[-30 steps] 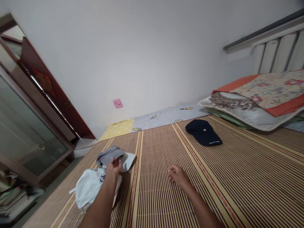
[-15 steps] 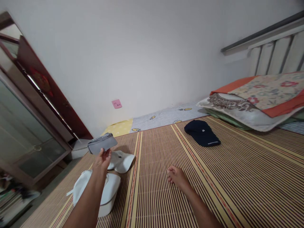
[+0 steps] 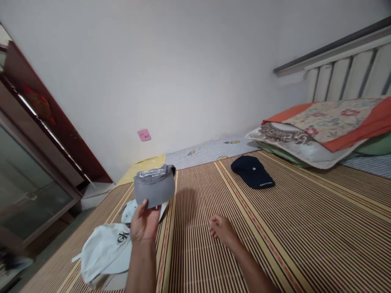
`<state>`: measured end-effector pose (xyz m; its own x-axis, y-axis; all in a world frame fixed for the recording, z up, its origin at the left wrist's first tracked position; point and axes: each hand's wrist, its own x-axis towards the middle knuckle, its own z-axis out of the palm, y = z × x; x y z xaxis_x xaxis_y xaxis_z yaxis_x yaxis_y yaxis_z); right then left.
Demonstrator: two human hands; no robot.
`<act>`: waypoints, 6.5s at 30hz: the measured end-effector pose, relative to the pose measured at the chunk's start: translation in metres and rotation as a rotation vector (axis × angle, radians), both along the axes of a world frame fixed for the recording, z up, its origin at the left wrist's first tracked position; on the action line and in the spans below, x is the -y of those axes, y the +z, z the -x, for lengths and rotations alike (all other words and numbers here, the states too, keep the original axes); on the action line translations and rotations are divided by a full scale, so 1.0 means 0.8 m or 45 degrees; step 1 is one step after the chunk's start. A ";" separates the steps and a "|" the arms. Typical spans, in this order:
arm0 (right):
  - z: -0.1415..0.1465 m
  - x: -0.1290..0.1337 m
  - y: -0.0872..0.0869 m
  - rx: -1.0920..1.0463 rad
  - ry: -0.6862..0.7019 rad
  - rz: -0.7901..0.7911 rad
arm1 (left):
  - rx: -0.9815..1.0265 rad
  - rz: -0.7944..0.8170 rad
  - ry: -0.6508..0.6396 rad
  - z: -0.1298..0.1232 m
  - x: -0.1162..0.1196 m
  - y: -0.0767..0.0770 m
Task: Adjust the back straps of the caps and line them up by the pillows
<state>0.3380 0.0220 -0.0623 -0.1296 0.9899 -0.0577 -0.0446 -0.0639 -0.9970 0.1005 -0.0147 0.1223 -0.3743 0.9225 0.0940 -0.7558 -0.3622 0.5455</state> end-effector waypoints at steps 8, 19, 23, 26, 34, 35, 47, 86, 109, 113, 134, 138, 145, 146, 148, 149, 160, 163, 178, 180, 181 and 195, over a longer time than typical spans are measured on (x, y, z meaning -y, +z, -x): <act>-0.001 -0.016 -0.007 -0.222 -0.003 0.126 | 0.160 0.004 -0.346 -0.058 -0.005 -0.126; -0.002 -0.009 -0.008 -0.535 -0.010 0.228 | 0.238 -0.115 -0.493 -0.076 -0.008 -0.208; -0.001 -0.009 -0.006 -0.616 -0.018 0.268 | 0.267 -0.094 -0.491 -0.085 -0.004 -0.214; -0.004 -0.011 0.000 -0.698 -0.028 0.286 | 0.288 -0.031 -0.536 -0.092 0.000 -0.212; -0.021 -0.007 0.032 -0.895 -0.022 0.177 | 0.265 -0.027 -0.634 -0.117 0.006 -0.217; -0.022 -0.006 0.036 -0.919 -0.019 0.151 | 0.267 -0.027 -0.655 -0.120 0.006 -0.219; -0.032 -0.001 0.041 -1.070 -0.059 0.133 | 0.280 0.074 -0.638 -0.140 0.008 -0.227; -0.069 0.024 0.043 -1.081 0.087 0.088 | 0.065 0.173 -0.547 -0.152 0.028 -0.205; -0.071 0.028 0.043 -1.126 0.148 0.059 | -0.015 0.235 -0.554 -0.141 0.036 -0.181; -0.072 0.031 0.046 -1.117 0.157 0.045 | -0.001 0.252 -0.543 -0.142 0.036 -0.177; -0.077 0.047 0.052 -1.089 0.260 0.063 | 0.031 0.188 -0.637 -0.136 0.039 -0.186; -0.078 0.048 0.054 -1.095 0.241 0.093 | -0.002 0.210 -0.607 -0.136 0.042 -0.177; -0.079 0.039 0.053 -1.062 0.232 0.105 | -0.022 0.129 -0.650 -0.133 0.044 -0.171; -0.079 0.039 0.053 -1.060 0.234 0.107 | -0.014 0.118 -0.662 -0.133 0.043 -0.172; -0.078 0.039 0.053 -1.076 0.229 0.109 | 0.007 0.110 -0.683 -0.132 0.043 -0.173; -0.077 0.040 0.052 -1.088 0.221 0.110 | 0.014 0.115 -0.690 -0.132 0.043 -0.173; -0.079 0.040 0.044 -1.220 0.068 0.228 | -0.028 0.211 -0.743 -0.133 0.046 -0.178; -0.081 0.043 0.049 -1.232 0.075 0.270 | -0.020 0.207 -0.721 -0.132 0.045 -0.182; -0.082 0.035 0.045 -1.201 0.063 0.255 | 0.018 0.064 -0.763 -0.126 0.040 -0.178; -0.080 0.033 0.050 -1.219 0.008 0.193 | 0.044 0.065 -0.756 -0.126 0.039 -0.180; -0.080 0.032 0.052 -1.224 -0.004 0.163 | 0.057 0.070 -0.754 -0.125 0.038 -0.181; -0.082 0.022 0.041 -1.336 -0.080 0.270 | 0.192 -0.215 -0.994 -0.122 0.032 -0.181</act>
<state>0.4039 0.0043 -0.0291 -0.1638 0.9793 -0.1186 -0.8818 -0.1993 -0.4274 0.1983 -0.0404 -0.0225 0.3511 0.9008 0.2555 -0.8858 0.2311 0.4025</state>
